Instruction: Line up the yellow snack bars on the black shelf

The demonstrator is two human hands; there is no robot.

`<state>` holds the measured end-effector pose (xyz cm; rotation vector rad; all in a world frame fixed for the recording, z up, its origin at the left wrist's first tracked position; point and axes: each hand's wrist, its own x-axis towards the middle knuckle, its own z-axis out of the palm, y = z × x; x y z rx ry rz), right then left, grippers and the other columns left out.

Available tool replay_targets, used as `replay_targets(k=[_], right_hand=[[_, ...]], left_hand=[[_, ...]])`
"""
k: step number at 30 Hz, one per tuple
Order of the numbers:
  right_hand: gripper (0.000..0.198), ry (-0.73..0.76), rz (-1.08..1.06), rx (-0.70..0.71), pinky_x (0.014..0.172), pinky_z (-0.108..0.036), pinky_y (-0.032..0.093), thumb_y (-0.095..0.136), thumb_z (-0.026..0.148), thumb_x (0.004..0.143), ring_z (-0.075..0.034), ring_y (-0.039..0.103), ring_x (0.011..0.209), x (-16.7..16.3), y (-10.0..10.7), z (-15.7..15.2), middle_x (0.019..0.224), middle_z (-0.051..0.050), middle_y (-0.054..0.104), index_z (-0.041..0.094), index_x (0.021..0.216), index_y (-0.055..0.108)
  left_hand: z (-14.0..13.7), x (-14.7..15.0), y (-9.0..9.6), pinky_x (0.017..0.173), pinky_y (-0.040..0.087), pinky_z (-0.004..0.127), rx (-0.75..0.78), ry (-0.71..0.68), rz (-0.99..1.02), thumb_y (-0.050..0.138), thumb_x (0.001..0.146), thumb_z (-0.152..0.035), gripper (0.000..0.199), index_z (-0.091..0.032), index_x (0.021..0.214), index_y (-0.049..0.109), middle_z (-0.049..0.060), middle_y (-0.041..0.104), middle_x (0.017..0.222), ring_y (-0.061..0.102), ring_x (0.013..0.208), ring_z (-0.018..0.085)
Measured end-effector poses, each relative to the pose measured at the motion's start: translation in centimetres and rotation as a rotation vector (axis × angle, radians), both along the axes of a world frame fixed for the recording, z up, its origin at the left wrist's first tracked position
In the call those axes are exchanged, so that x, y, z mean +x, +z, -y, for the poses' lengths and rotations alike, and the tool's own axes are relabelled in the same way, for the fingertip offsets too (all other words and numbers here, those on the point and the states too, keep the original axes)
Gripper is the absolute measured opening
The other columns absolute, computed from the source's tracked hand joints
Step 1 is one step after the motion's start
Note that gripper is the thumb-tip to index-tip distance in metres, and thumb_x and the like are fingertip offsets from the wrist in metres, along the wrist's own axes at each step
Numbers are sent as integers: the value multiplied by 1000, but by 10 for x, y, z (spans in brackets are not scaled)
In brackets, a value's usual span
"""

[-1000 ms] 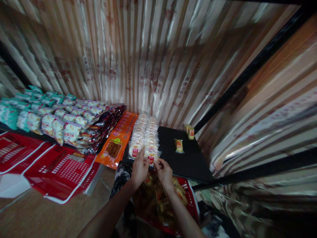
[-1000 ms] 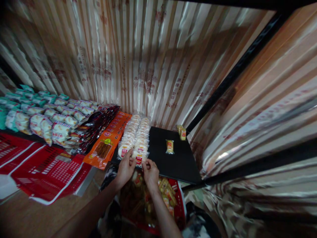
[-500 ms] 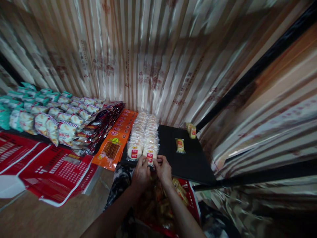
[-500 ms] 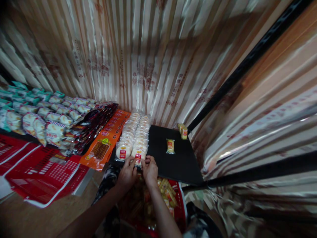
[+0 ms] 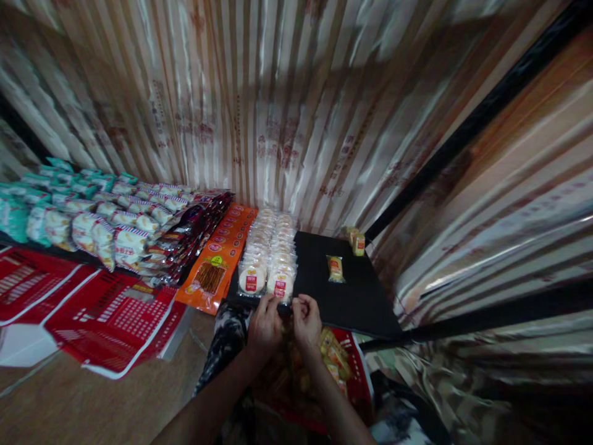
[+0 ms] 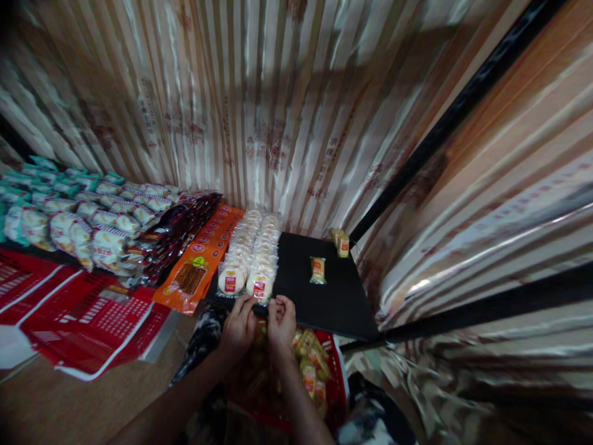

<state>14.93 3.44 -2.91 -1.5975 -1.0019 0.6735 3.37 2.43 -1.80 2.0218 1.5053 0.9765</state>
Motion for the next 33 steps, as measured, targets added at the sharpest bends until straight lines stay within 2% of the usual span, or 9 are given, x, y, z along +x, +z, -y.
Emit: replay_targets(k=[2,5,7,9,11,15,21,27,33], right_hand=[[34,19,39,1,55,-25,48,47,49,79,-14,57,62,-2,-8,21,74,-2,60,18,90,53],[28,139,178,-51,61,-28,48,44,45,81,-16,58,65,-2,-25,50,73,-3,62,20,80,57],[26,205,260,-65,69,-31,49,44,42,81,-18,60,73,-1,-40,62,79,-4,65,21,79,60],[25,226,315,-74,76,-34,49,43,37,82,-20,61,80,1,-55,68,85,-7,67,21,83,62],[26,232,360,-83,81,-37,48,40,31,82,-21,62,86,2,-66,66,91,-9,67,20,88,63],[34,314,433,-118,92,-38,44,38,20,80,-20,59,99,-1,-77,53,105,-10,65,18,104,62],[47,442,527,-266,102,-38,35,37,9,77,-21,49,118,-15,-84,34,122,-12,57,15,120,55],[50,454,477,-368,101,-37,35,38,10,76,-22,49,118,-14,-85,33,121,-12,58,16,123,52],[44,424,252,-376,103,-37,34,38,27,81,-20,50,117,-8,-62,43,124,-13,56,13,118,56]], left_hand=[[14,-3,-6,91,44,32,-32,-44,12,28,85,-16,34,-16,101,58,10,57,103,53,100,18],[36,-7,-21,85,47,32,-221,-114,-28,31,82,-14,31,-17,90,61,8,59,93,57,91,18],[46,-7,-36,92,45,35,-325,-65,-31,35,78,-10,33,-15,99,60,11,58,106,54,103,20],[50,-7,-50,104,34,39,-356,48,-20,35,75,-8,39,-11,108,57,16,49,124,42,122,24],[47,-6,-62,110,25,40,-368,127,-4,36,74,-6,43,-6,113,54,19,39,135,27,132,25],[34,-1,-79,111,22,41,-395,176,24,38,73,-5,47,-1,119,49,22,27,142,18,136,27],[27,3,-98,111,19,48,-333,193,-11,36,78,-6,41,-6,115,53,17,34,140,10,137,29],[28,2,-102,107,31,45,-288,186,54,37,76,-5,43,-8,117,52,16,46,127,33,129,27],[38,-1,-75,100,40,45,-91,123,171,39,76,-5,32,-15,97,60,11,52,112,48,112,22]])
